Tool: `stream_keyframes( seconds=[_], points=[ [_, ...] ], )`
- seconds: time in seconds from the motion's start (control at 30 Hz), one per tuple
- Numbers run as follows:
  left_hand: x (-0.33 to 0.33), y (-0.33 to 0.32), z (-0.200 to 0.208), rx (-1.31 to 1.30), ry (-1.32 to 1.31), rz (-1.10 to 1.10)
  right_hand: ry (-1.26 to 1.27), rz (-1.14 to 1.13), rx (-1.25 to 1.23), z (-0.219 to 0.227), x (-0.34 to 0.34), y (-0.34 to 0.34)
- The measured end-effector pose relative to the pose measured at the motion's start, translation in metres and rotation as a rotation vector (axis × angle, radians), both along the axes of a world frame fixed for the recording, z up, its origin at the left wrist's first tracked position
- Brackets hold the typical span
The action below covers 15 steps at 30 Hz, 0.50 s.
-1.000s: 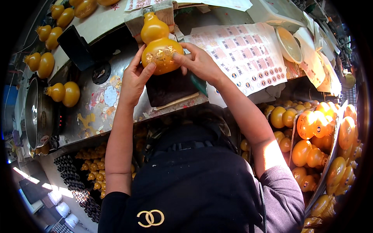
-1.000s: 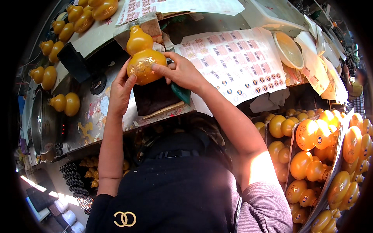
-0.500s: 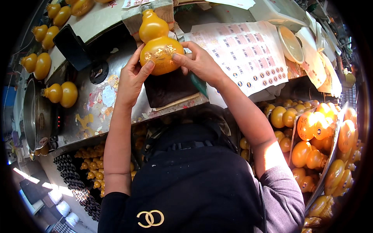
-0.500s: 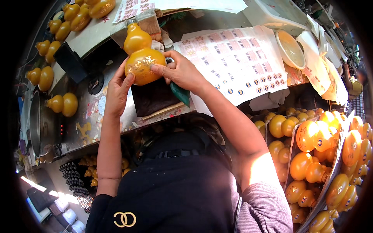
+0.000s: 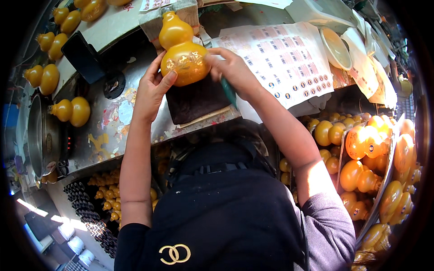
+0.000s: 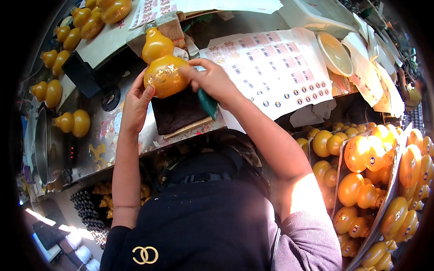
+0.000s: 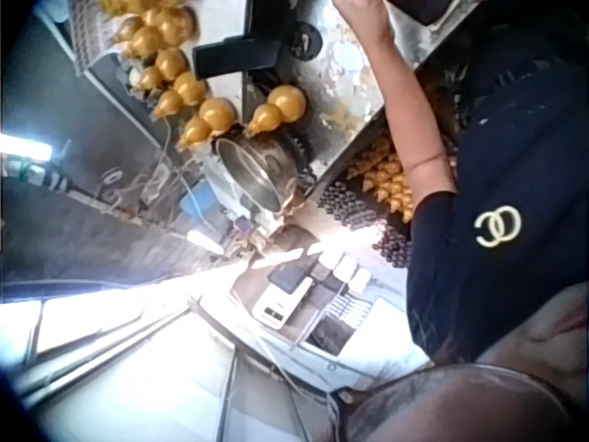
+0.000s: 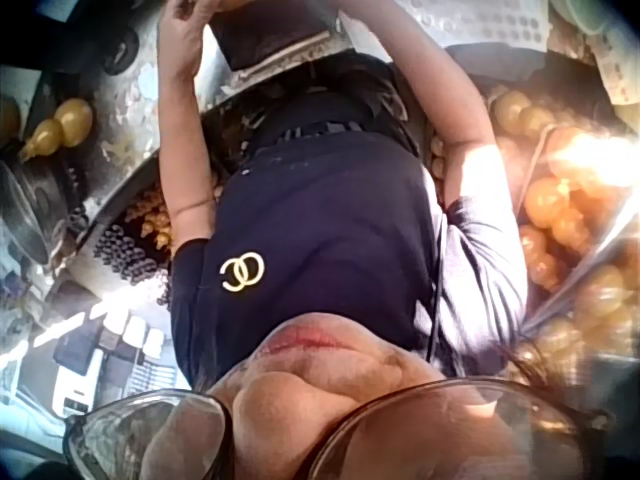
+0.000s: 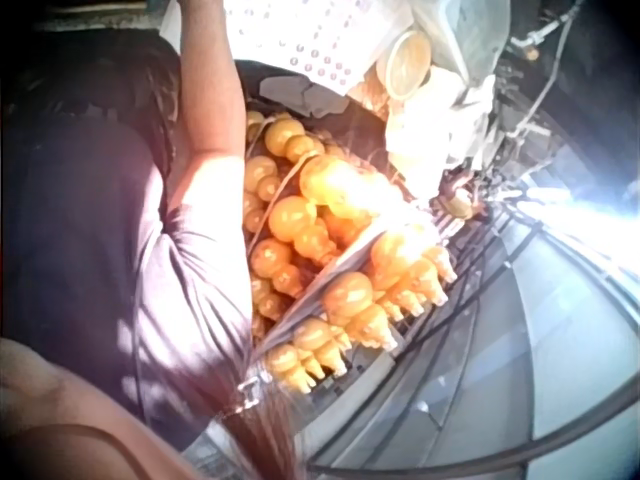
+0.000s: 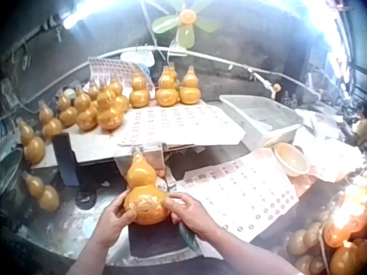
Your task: The person repeatedly picks up yellow gourd-shaped objects, rubs their surfaces with a green cloth, and places them back on a metal counter. The person also applies small round stickers to some of the gourds. The gourds are arranged in rows on the counter.
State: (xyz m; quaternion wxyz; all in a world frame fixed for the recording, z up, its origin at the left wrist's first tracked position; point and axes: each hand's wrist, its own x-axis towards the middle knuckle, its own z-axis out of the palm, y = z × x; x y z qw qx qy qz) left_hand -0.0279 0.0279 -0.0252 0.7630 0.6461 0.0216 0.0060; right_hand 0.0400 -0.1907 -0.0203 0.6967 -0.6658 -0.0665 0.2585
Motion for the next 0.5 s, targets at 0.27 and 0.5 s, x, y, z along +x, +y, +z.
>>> stream_keyframes(
  seconds=[0.27, 0.5],
  points=[
    [0.0, -0.006, 0.011, 0.019, -0.008, -0.009, 0.241, -0.403, 0.584, 0.01, -0.039, -0.011],
    [0.008, -0.016, 0.007, 0.263, -0.143, 0.018, -0.634, -0.239, -0.06, 0.014, -0.067, 0.015]
  ],
)
